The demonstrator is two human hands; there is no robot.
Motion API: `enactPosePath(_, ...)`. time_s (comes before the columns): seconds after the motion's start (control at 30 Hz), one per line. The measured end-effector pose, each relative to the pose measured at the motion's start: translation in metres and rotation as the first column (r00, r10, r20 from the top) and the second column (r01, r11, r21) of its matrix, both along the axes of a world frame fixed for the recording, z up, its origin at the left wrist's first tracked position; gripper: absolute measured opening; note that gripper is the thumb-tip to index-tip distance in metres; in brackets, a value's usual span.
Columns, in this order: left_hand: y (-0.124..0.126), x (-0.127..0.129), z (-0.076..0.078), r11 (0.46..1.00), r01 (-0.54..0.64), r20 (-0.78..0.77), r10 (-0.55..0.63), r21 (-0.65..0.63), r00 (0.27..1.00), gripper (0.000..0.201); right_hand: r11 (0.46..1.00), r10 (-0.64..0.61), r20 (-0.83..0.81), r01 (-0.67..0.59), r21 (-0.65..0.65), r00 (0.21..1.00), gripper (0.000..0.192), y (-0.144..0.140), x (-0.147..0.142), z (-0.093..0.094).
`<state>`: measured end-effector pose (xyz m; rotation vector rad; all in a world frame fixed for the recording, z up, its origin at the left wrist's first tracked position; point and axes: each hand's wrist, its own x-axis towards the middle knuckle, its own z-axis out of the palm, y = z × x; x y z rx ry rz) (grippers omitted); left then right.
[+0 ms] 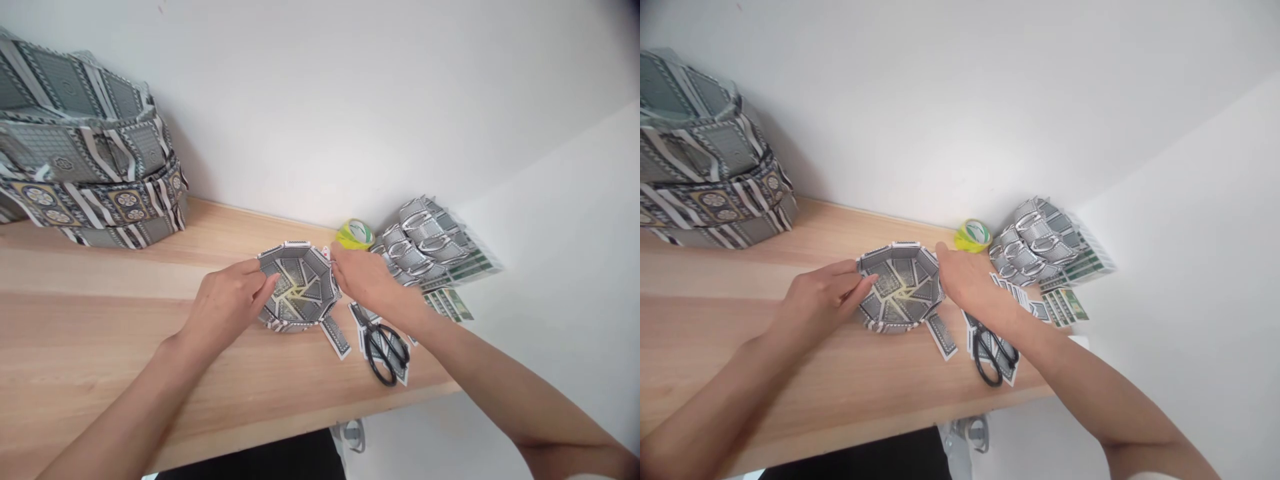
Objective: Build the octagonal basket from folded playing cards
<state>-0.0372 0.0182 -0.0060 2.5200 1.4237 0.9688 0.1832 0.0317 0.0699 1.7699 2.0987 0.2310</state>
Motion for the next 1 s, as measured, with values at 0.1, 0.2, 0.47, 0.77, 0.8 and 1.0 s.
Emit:
enactPosePath(0.1, 0.001, 0.0, -0.001, 1.0, 0.006, 0.007, -0.006, 0.009, 1.0, 0.047, 1.0, -0.008, 0.001, 0.008, -0.002, 1.0, 0.02, 0.003, 0.001, -0.002)
enactPosePath(0.2, 0.001, 0.001, -0.002, 1.0, 0.002, 0.005, -0.002, 0.02, 1.0, 0.047, 1.0, -0.004, -0.011, 0.004, 0.007, 1.0, 0.021, 0.008, 0.005, -0.004)
enactPosePath(0.47, 0.0, 0.0, -0.003, 1.0, 0.007, 0.012, -0.007, 0.023, 1.0, 0.046, 0.999, -0.045, -0.103, 0.044, -0.005, 0.994, 0.021, 0.017, 0.015, -0.014)
enactPosePath(0.77, 0.001, 0.001, -0.002, 1.0, 0.028, 0.022, -0.028, 0.009, 0.999, 0.045, 0.999, -0.035, -0.053, 0.034, -0.018, 0.998, 0.023, 0.015, 0.002, -0.016)
enactPosePath(0.8, 0.001, 0.001, -0.003, 0.999, 0.031, 0.026, -0.031, 0.011, 0.999, 0.045, 0.999, -0.035, -0.055, 0.034, -0.016, 0.998, 0.023, 0.015, 0.0, -0.017)
enactPosePath(1.0, 0.001, 0.001, -0.003, 0.999, 0.038, 0.035, -0.038, 0.013, 0.999, 0.045, 1.0, 0.006, -0.272, 0.001, 0.027, 0.962, 0.023, 0.018, 0.012, -0.016)
